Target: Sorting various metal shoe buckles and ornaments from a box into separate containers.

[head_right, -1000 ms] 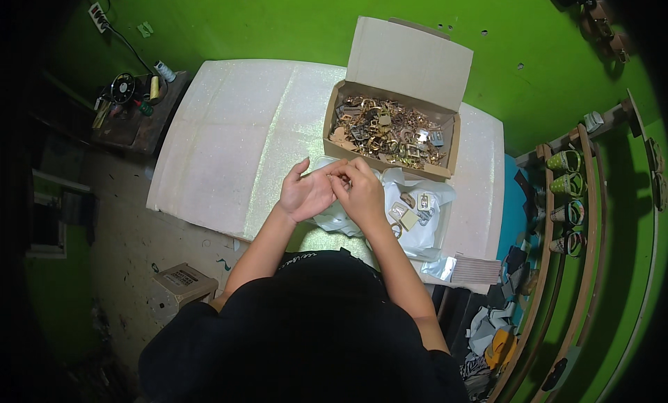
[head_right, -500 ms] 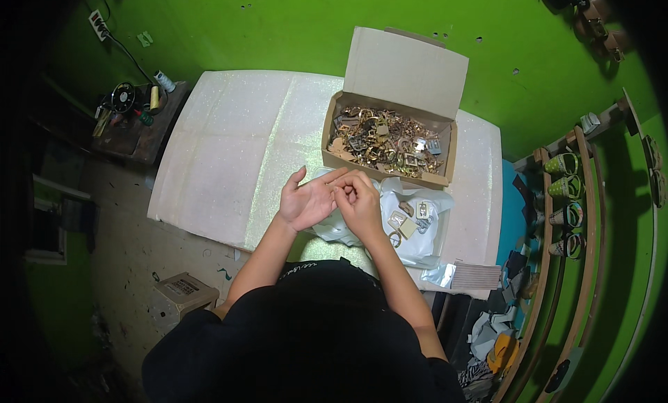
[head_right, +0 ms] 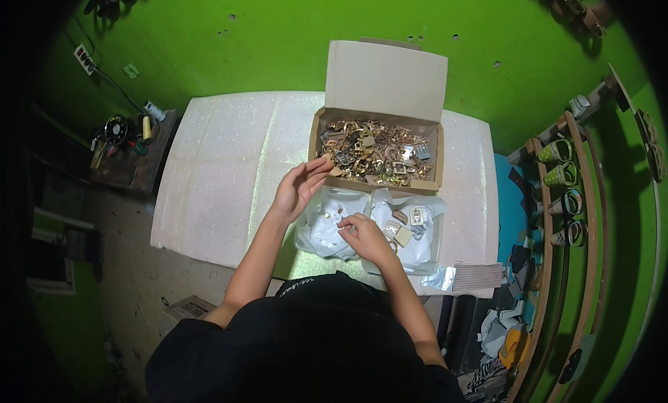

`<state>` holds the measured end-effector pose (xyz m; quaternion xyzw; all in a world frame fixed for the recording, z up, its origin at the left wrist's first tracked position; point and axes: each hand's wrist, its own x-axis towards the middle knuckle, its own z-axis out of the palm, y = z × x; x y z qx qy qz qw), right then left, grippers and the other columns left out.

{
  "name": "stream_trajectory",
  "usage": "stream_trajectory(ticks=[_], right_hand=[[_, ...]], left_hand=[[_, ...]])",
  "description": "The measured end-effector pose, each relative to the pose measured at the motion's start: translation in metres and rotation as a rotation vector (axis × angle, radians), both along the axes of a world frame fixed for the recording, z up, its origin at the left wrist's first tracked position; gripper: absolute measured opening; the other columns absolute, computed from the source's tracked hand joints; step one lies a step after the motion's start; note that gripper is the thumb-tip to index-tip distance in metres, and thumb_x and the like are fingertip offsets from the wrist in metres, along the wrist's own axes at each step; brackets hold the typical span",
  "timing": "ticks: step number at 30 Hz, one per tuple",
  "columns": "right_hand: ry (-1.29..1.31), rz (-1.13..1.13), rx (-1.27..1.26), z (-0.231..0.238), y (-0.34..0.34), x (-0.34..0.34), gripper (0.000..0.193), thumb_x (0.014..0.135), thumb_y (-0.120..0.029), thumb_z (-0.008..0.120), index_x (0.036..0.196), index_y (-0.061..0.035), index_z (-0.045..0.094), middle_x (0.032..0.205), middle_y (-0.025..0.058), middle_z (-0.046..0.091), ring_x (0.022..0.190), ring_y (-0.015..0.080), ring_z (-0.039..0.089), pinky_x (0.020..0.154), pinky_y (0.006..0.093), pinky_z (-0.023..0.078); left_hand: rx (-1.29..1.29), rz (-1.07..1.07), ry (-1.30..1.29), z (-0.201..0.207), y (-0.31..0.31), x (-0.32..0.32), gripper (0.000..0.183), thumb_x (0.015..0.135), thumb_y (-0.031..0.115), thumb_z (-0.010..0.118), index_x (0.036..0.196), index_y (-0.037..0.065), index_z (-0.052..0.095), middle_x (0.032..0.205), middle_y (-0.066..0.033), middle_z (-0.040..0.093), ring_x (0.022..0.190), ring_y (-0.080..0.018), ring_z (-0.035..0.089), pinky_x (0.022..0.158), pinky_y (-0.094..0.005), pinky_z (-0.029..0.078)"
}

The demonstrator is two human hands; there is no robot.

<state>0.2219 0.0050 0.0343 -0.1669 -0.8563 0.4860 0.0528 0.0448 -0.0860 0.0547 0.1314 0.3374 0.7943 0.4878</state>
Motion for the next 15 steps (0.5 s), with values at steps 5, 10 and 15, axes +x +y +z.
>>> stream_trajectory(ticks=[5, 10, 15], right_hand=[[0.101, -0.110, -0.047, 0.007, 0.016, -0.006, 0.015, 0.075, -0.012, 0.057, 0.084, -0.0015, 0.059, 0.076, 0.0092, 0.055, 0.062, 0.0176, 0.050, 0.060, 0.0272, 0.042], [0.133, -0.242, -0.156, 0.020, 0.040, -0.009, 0.011, 0.076, -0.010, 0.056, 0.082, -0.0013, 0.058, 0.074, 0.0040, 0.053, 0.062, 0.0107, 0.046, 0.057, 0.0229, 0.039], [0.245, -0.372, -0.158, 0.013, 0.086, -0.018, 0.009, 0.076, -0.008, 0.057, 0.082, -0.0015, 0.059, 0.068, -0.0006, 0.049, 0.057, 0.0052, 0.041, 0.051, 0.0187, 0.033]], left_hand=[[-0.149, 0.047, 0.462, 0.005, 0.059, -0.027, 0.036, 0.088, 0.020, 0.034, 0.110, -0.006, 0.047, 0.100, -0.0161, 0.056, 0.098, -0.0199, 0.053, 0.084, -0.0264, 0.041], [-0.940, -0.336, 1.313, -0.023, 0.103, -0.043, 0.052, 0.082, 0.050, 0.037, 0.111, 0.010, 0.054, 0.123, -0.0162, 0.043, 0.126, -0.0347, 0.014, 0.098, -0.0541, 0.008], [-0.706, -0.267, 1.469, -0.028, 0.104, -0.045, 0.036, 0.087, 0.033, 0.034, 0.116, 0.020, 0.050, 0.124, -0.0187, 0.040, 0.128, -0.0324, 0.013, 0.097, -0.0554, 0.012]])
